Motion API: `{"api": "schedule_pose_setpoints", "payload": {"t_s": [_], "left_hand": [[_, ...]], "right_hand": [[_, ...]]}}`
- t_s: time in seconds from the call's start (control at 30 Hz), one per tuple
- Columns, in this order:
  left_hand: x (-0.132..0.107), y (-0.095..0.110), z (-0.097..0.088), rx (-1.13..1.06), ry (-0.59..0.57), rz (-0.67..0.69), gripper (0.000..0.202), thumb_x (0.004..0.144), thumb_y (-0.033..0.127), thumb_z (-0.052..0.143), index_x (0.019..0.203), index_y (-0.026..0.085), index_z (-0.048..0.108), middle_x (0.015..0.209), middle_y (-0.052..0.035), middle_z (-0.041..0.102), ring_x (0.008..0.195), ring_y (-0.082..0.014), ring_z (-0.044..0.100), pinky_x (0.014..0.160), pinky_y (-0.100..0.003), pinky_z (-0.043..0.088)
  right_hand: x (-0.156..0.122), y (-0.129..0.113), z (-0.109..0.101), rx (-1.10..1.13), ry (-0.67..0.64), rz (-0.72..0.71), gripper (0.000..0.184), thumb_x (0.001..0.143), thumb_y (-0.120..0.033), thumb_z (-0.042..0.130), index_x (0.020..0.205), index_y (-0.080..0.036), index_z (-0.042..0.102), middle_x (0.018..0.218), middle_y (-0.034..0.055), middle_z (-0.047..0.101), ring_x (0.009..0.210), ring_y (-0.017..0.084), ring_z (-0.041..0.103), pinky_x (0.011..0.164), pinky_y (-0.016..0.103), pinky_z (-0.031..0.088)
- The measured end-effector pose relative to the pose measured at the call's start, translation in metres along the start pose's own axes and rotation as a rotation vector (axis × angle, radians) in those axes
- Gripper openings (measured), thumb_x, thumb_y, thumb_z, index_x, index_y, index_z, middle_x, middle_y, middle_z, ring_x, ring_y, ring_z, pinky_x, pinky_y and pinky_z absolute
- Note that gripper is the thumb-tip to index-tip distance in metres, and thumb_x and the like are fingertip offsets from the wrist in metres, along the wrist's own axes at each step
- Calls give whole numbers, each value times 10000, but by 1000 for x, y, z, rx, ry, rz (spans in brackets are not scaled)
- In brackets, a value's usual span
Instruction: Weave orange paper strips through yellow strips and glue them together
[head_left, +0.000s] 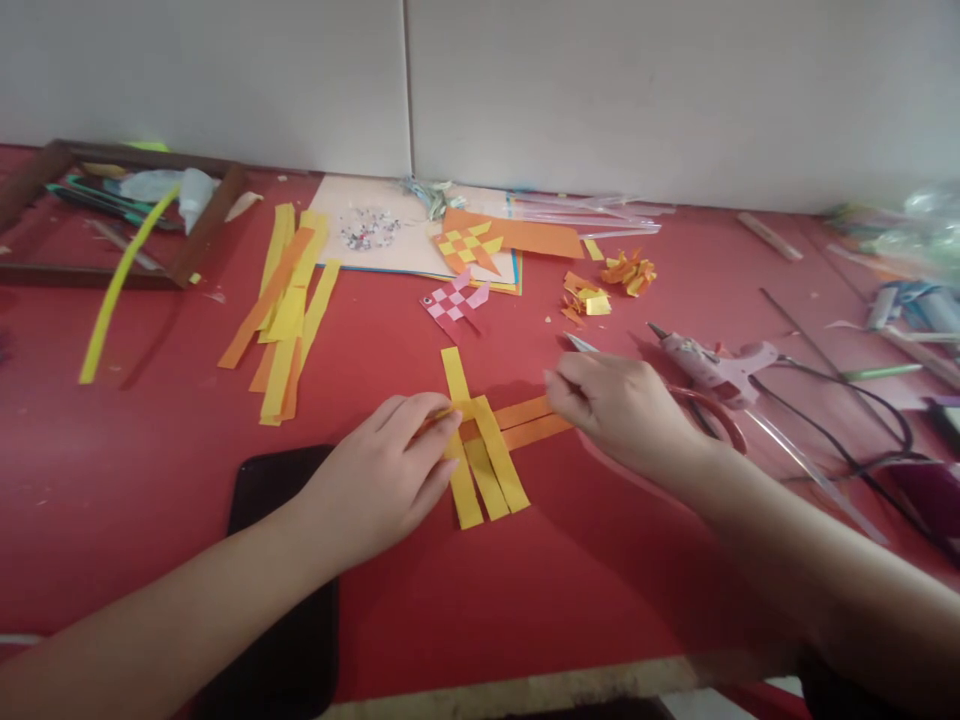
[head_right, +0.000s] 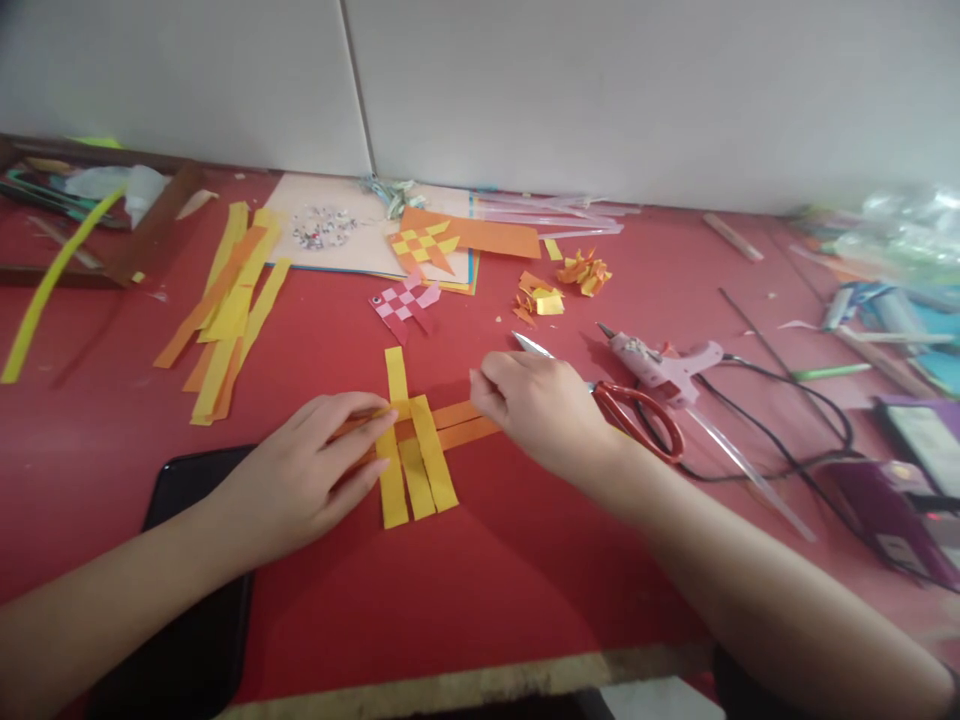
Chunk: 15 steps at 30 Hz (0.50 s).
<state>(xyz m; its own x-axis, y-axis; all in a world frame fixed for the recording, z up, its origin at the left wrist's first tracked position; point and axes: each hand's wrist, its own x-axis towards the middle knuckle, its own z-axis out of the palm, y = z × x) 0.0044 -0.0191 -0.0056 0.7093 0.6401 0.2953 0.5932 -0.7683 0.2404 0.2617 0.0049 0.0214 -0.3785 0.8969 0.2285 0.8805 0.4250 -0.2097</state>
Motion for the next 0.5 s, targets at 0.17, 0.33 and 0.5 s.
{"api": "schedule_pose_setpoints", "payload": {"t_s": [0.17,0.33,0.5], "left_hand": [[1,0,0,21,2,16,352,953,221,458,1214,18,577,1177,-182,567,1044,-283,550,906,-451,517],[1,0,-1,33,-5,28,353,952,218,456,1216,12,569,1175,-186,570,1048,-288,544,915,-459,514],[-1,0,0,36,-10,13,318,944,205,451,1182,35,574,1174,-182,567,1025,-287,548,901,-457,517]], "right_hand": [[3,8,-9,66,-112,-91,197,923,-303,506,1062,-214,614,995,63,685,902,216,634,755,340,486],[5,-1,2,156,-86,-240,184,940,-265,504,982,-226,679,958,51,704,906,210,636,824,373,504],[7,-24,23,266,-55,-412,207,932,-187,500,975,-187,702,1030,71,709,930,206,636,845,385,515]]}}
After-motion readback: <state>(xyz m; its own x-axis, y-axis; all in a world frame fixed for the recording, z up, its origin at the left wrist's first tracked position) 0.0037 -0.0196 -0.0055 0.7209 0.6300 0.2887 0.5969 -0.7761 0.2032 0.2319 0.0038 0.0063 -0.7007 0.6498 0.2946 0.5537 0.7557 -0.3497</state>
